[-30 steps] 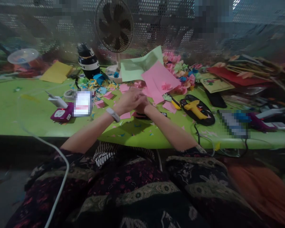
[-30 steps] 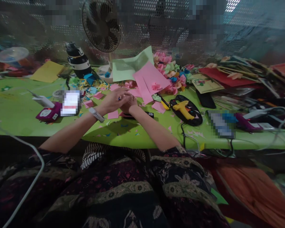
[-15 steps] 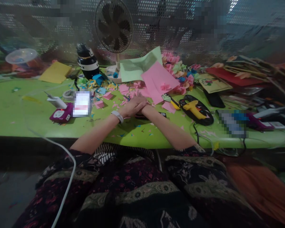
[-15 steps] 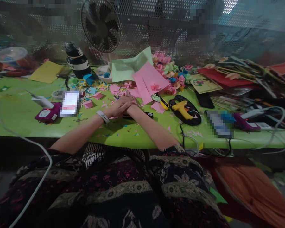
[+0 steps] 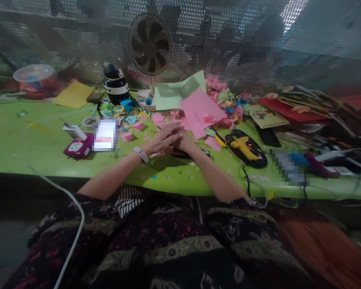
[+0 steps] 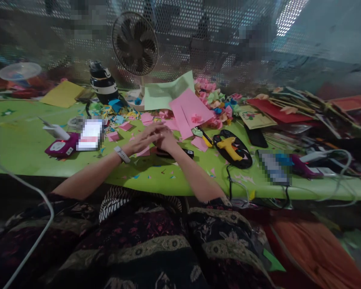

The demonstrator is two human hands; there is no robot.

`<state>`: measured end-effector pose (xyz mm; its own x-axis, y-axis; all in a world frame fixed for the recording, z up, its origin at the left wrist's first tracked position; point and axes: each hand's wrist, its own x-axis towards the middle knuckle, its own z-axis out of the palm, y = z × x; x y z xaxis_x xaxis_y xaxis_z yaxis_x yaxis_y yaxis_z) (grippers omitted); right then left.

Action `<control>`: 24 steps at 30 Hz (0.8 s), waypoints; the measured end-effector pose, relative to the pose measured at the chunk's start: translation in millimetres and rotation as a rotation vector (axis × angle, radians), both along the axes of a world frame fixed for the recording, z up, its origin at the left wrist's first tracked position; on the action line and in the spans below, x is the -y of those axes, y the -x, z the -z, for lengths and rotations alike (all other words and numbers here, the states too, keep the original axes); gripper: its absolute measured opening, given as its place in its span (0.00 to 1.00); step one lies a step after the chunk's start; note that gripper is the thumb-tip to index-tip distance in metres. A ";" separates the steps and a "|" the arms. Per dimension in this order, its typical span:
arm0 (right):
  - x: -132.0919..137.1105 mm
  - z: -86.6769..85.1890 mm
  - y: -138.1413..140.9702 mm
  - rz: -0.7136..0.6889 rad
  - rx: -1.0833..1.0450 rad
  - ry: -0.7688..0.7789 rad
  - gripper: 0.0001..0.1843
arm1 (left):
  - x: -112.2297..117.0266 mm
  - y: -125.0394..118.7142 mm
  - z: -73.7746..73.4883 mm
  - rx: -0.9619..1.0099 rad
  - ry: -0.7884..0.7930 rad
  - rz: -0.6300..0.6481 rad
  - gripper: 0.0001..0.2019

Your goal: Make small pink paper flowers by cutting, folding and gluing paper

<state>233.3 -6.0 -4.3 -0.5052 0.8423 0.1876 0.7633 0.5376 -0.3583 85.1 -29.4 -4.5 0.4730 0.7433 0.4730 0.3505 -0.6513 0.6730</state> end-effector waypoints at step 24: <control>25.3 -59.8 -60.1 -0.033 0.215 0.060 0.13 | 1.5 24.2 1.8 0.097 0.641 0.061 0.13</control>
